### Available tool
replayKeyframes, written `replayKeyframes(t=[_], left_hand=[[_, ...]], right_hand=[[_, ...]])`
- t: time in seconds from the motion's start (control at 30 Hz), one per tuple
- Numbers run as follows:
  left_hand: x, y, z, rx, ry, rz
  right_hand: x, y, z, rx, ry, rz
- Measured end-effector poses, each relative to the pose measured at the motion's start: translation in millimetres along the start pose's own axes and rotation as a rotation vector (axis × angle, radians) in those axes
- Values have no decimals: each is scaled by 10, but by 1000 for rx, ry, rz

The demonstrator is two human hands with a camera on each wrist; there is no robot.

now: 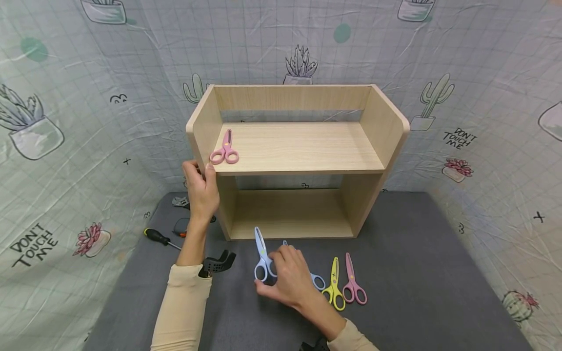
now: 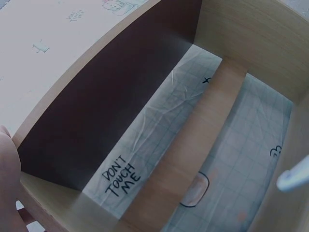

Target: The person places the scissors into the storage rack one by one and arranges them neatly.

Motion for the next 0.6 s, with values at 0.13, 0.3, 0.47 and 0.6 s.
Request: replayKeyframes(t=[0.13, 0.3, 0.47, 0.6], left_hand=[[-2, 1, 2, 0, -2, 2], [-1, 3, 4, -1, -5, 3], [-5, 1, 2, -6, 0, 5], [-8, 1, 0, -8, 4, 8]], right_hand=[[23, -127, -55, -37, -14, -19], [53, -286, -125, -66, -26, -49], [75, -431, -206, -90, -45, -66], [87, -564, -283, -132, -77, -86]])
Point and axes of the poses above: each hand's wrist, its own z-axis away from the middle knuckle, its own y-axis out of the palm, x = y × z, the point moved 10 cm from there along -z, towards the middle knuckle, and after that the axes turned 2 degrees about -y, right-handed, at the moved point
